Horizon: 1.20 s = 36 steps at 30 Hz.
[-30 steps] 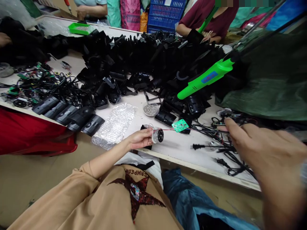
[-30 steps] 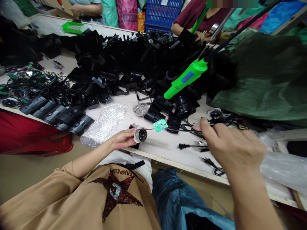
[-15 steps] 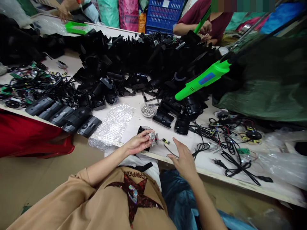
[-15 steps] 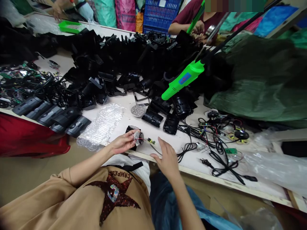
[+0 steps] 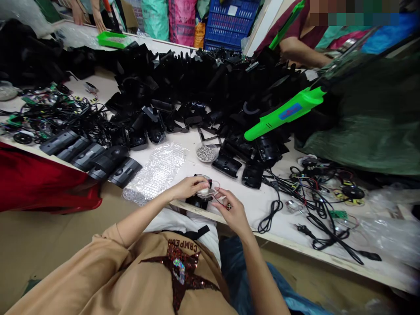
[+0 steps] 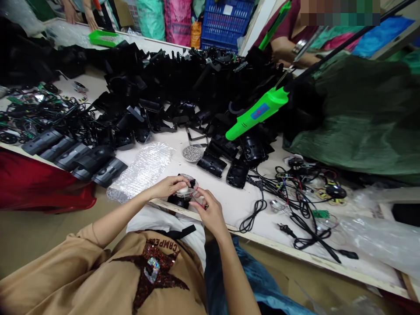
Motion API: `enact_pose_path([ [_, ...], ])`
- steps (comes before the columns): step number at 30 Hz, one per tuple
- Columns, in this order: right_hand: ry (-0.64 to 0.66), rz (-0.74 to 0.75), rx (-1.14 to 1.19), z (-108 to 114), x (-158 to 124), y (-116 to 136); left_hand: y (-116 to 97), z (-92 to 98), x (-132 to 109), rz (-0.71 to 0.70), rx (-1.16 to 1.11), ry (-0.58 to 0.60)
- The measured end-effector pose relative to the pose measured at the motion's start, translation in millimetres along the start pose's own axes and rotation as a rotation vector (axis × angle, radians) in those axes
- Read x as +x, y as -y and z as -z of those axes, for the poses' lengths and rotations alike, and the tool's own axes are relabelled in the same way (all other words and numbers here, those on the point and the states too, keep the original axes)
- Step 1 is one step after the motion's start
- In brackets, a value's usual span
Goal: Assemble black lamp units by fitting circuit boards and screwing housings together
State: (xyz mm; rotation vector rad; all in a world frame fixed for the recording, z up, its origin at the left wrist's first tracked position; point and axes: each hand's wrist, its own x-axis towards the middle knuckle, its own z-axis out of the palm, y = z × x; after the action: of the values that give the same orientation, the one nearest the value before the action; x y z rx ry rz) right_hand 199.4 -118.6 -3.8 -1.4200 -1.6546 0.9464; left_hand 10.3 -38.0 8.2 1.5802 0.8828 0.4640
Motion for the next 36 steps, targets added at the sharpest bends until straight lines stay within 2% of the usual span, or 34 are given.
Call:
enact_pose_path([
  [3,-0.042,0.063,0.016,2.5,3.7,3.0,-1.3,2.6,2.2,0.015,-0.052,0.139],
  [6,-0.042,0.052,0.04,4.1,6.5,6.7,1.5,-0.9,1.6,0.053,-0.126,0.169],
  [10,0.052,-0.009,0.129,5.8,9.3,7.5,5.8,-8.2,-3.0,0.163,-0.317,0.162],
  [12,0.002,-0.073,0.151,4.1,9.3,6.2,4.8,-11.4,-6.6,0.21,-0.421,0.132],
  [14,-0.104,-0.134,0.138,2.5,7.6,5.6,1.8,-14.1,-11.4,0.22,-0.502,0.101],
  [17,-0.197,-0.156,-0.028,5.8,2.8,10.7,-1.8,-18.4,-20.6,0.189,-0.535,0.026],
  [21,-0.16,-0.024,-0.365,15.6,-3.6,28.2,-0.2,-30.2,-31.0,0.171,-0.535,-0.158],
  [24,-0.091,0.058,-0.367,8.8,-7.0,37.9,-0.2,-46.6,-33.1,0.196,-0.748,-0.31],
  [27,-0.156,0.089,-0.361,-10.7,-10.6,37.2,-4.5,-67.9,-32.4,0.183,-0.993,-0.469],
  [29,-0.231,0.096,-0.374,-22.3,-13.2,33.3,-7.5,-82.4,-33.1,0.147,-1.07,-0.549],
  [31,-0.291,0.089,-0.364,-27.4,-15.6,29.4,-8.5,-94.2,-36.9,0.106,-1.074,-0.582],
  [33,-0.308,0.087,-0.339,-24.9,-16.8,25.5,-6.0,-99.6,-44.2,0.064,-1.0,-0.567],
  [36,-0.28,0.09,-0.308,-12.9,-14.5,16.2,4.3,-87.0,-58.2,0.023,-0.696,-0.486],
])
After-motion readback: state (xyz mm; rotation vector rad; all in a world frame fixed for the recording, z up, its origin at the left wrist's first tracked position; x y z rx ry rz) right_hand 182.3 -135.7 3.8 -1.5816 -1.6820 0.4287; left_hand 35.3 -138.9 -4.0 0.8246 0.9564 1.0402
